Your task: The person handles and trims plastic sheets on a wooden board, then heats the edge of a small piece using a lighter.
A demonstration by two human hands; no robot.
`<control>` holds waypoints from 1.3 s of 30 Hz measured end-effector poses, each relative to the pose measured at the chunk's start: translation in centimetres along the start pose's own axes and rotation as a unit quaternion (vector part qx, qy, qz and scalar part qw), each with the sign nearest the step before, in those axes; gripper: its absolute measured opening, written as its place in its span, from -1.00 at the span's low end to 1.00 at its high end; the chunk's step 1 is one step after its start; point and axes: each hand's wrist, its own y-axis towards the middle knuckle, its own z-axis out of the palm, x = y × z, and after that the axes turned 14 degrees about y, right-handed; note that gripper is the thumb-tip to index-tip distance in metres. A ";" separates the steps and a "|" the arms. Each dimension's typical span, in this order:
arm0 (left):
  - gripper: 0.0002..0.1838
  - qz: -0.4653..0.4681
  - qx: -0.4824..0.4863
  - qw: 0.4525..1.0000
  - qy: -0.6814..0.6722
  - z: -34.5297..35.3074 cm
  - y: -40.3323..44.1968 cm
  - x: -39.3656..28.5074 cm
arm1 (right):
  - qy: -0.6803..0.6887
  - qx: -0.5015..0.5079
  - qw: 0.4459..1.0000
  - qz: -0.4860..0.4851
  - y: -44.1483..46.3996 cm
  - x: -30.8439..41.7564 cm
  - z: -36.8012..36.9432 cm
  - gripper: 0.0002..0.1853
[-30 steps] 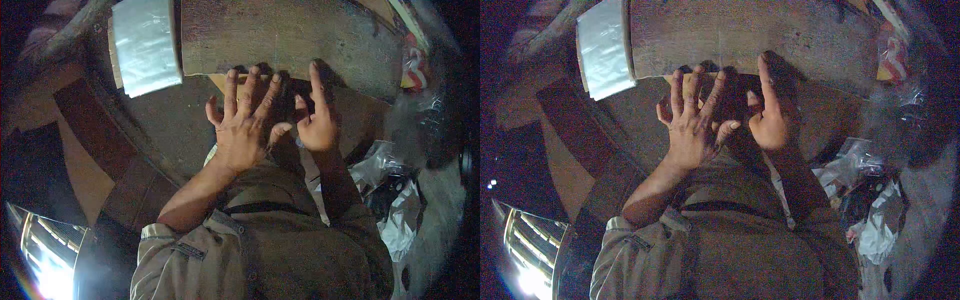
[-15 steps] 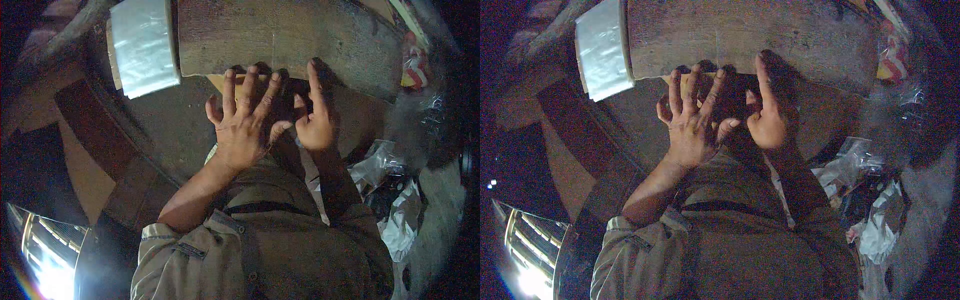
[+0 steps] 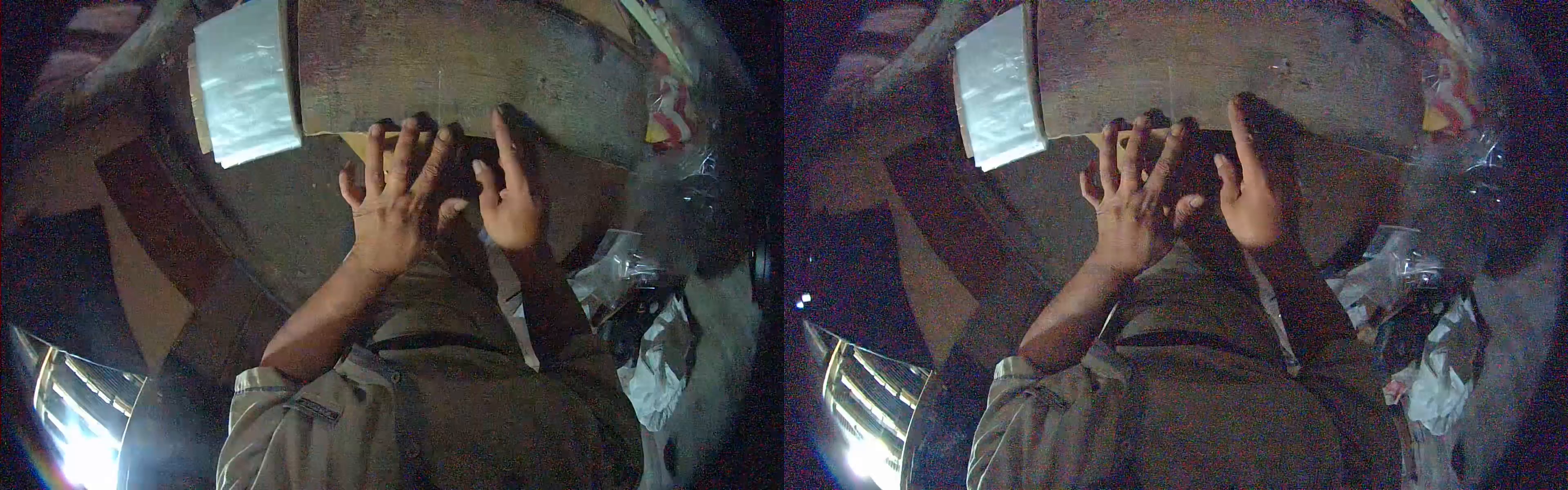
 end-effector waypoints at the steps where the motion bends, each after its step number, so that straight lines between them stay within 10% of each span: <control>1: -0.25 0.001 -0.002 1.000 0.001 0.0 0.0 0.0 | 0.024 0.007 0.999 0.022 -0.1 -0.1 0.1 -0.39; 15: -0.26 -0.014 0.006 0.999 0.031 0.4 -0.2 -0.3 | -0.128 -0.327 0.935 -0.055 8.4 -4.3 -9.6 -0.60; 27: -0.28 -0.007 -0.011 1.000 0.004 -0.2 -0.3 -0.1 | -0.214 -0.263 0.940 0.040 13.4 -3.4 -11.8 -0.74; 37: -0.25 -0.012 -0.033 0.999 0.002 0.8 -0.1 0.1 | 0.225 -0.072 0.972 -0.021 4.4 1.5 -4.9 -0.84; 39: -0.24 -0.009 -0.018 1.000 0.012 0.8 -0.2 0.1 | 0.105 -0.040 0.986 -0.126 3.8 1.4 -3.6 -0.85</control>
